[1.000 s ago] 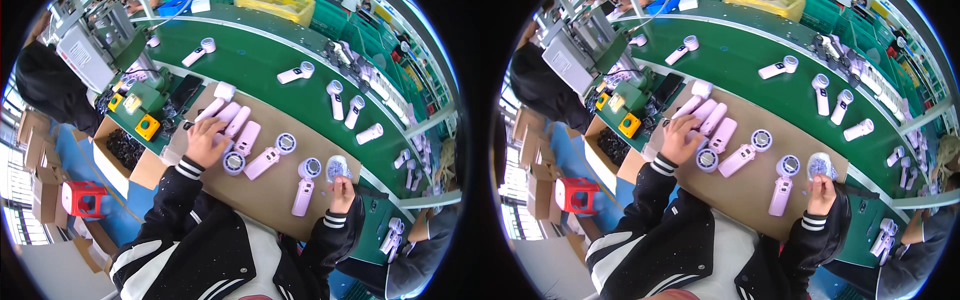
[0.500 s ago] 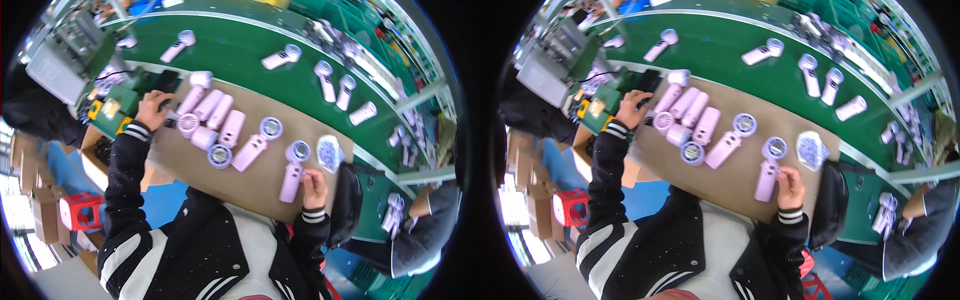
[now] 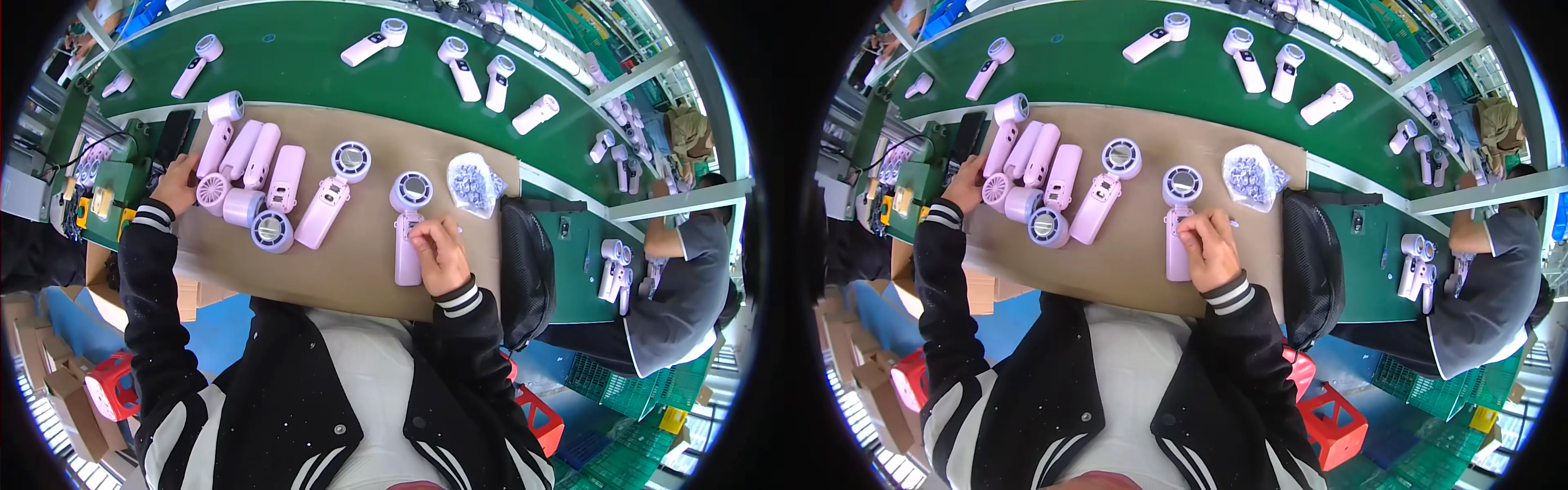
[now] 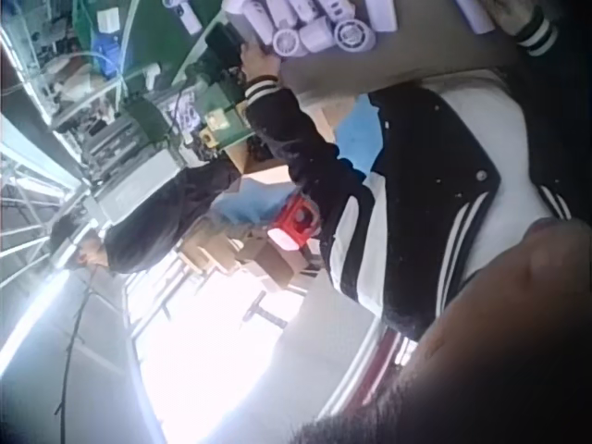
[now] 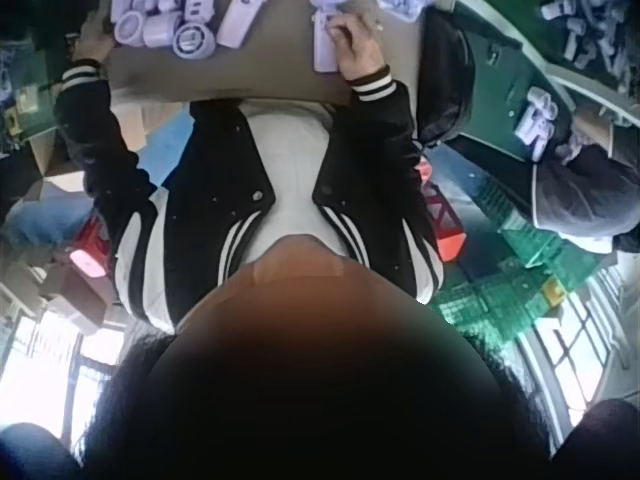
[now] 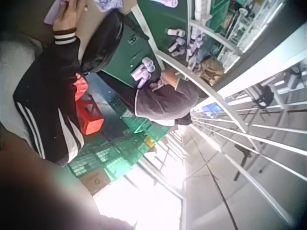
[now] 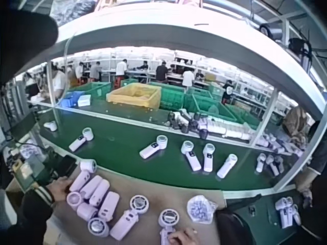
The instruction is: Assembling components of portable handheld fans on a production line.
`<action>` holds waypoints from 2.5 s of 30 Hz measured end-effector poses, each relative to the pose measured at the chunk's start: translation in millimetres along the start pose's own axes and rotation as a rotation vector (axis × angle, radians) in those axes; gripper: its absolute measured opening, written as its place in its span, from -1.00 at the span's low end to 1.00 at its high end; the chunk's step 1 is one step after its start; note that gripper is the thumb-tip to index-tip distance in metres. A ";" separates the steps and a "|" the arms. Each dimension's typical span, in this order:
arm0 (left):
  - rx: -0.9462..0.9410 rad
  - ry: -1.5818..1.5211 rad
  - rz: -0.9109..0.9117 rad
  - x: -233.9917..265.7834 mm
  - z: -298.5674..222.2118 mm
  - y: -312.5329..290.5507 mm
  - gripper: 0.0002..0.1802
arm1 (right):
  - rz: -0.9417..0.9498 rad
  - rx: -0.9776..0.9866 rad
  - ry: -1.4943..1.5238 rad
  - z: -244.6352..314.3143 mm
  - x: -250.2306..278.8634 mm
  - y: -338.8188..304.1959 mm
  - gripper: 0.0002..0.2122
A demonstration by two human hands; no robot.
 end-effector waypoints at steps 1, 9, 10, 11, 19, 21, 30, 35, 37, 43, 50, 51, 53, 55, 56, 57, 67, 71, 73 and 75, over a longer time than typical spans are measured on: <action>-0.031 0.129 -0.029 2.3 -5.1 -2.4 -0.60 | -0.016 0.047 -0.044 2.5 -0.7 -2.1 -0.85; -0.180 0.032 -0.274 -6.6 6.5 -3.7 -0.49 | -0.149 -0.006 -0.044 0.4 -7.8 -2.4 -0.80; -0.246 0.014 -0.380 -3.5 2.1 -7.7 -0.48 | -0.171 -0.050 -0.044 -0.3 -8.5 -3.6 -0.78; -0.312 -0.005 -0.486 1.0 -2.1 -11.2 -0.47 | -0.193 -0.094 -0.045 -1.3 -9.5 -4.7 -0.77; -0.214 0.032 -0.283 -7.1 9.3 1.9 -0.39 | -0.153 -0.166 0.162 -24.8 -27.5 -14.1 -0.66; -0.246 0.021 -0.295 -8.7 7.3 6.3 -0.39 | -0.064 -0.282 0.331 -34.6 -33.6 -16.1 -0.65; -0.177 0.081 -0.136 -6.0 -10.4 14.9 -0.58 | 0.048 -0.295 0.460 -15.7 -37.1 -14.2 -0.60; -0.182 0.015 -0.091 -8.8 -1.7 21.4 -0.72 | 0.049 -0.186 0.219 -16.0 -38.5 -21.4 -0.59; -0.165 -0.025 -0.041 -5.8 -3.6 21.9 -0.72 | 0.029 -0.201 0.172 -17.8 -38.6 -21.1 -0.59; -0.013 -0.227 0.069 2.6 13.1 28.0 -0.73 | -0.032 -0.092 0.014 -11.2 -40.2 -15.2 -0.61; 0.132 -0.185 -0.159 36.4 34.5 18.7 -0.72 | -0.124 -0.067 -0.016 6.8 -31.8 -15.0 -0.65; 0.180 -0.126 -0.196 45.9 32.5 15.3 -0.72 | -0.138 -0.055 -0.034 8.3 -30.5 -15.1 -0.65; 0.065 0.036 -0.339 68.3 25.1 9.0 -0.72 | -0.159 -0.053 -0.005 7.3 -28.4 -14.1 -0.64; 0.068 -0.073 -0.379 81.6 25.4 4.2 -0.78 | -0.157 -0.035 0.017 6.5 -28.0 -14.3 -0.63; 0.111 -0.150 -0.374 87.4 12.7 -2.6 -0.80 | -0.157 -0.035 0.022 5.1 -26.6 -16.3 -0.63; 0.095 -0.196 -0.392 92.3 -10.0 -10.6 -0.79 | -0.158 -0.040 0.036 5.5 -25.0 -16.3 -0.62; -0.213 -1.188 0.019 -64.0 -270.6 -77.8 -0.67 | -0.334 -0.184 0.360 -7.2 0.1 -11.6 -0.68; 0.002 -1.489 0.164 -106.8 -278.7 -88.6 -0.74 | -0.113 -0.251 0.649 -1.0 -6.4 -2.6 -0.79; -0.044 -1.472 0.088 -113.6 -277.0 -90.2 -0.74 | -0.063 -0.236 0.567 -2.5 -3.9 0.9 -0.82; -0.135 -1.383 -0.056 -112.6 -271.6 -89.3 -0.76 | 0.009 -0.205 0.440 -2.4 -4.9 5.3 -0.88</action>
Point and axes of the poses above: each hand's wrist, its own y-axis towards the middle knuckle, its own x-axis out of the back of the hand, z = x × y, the point moved 7 cm from there along y, towards the middle knuckle, and after that the axes turned 8 degrees about -z, right-handed, at the moved point
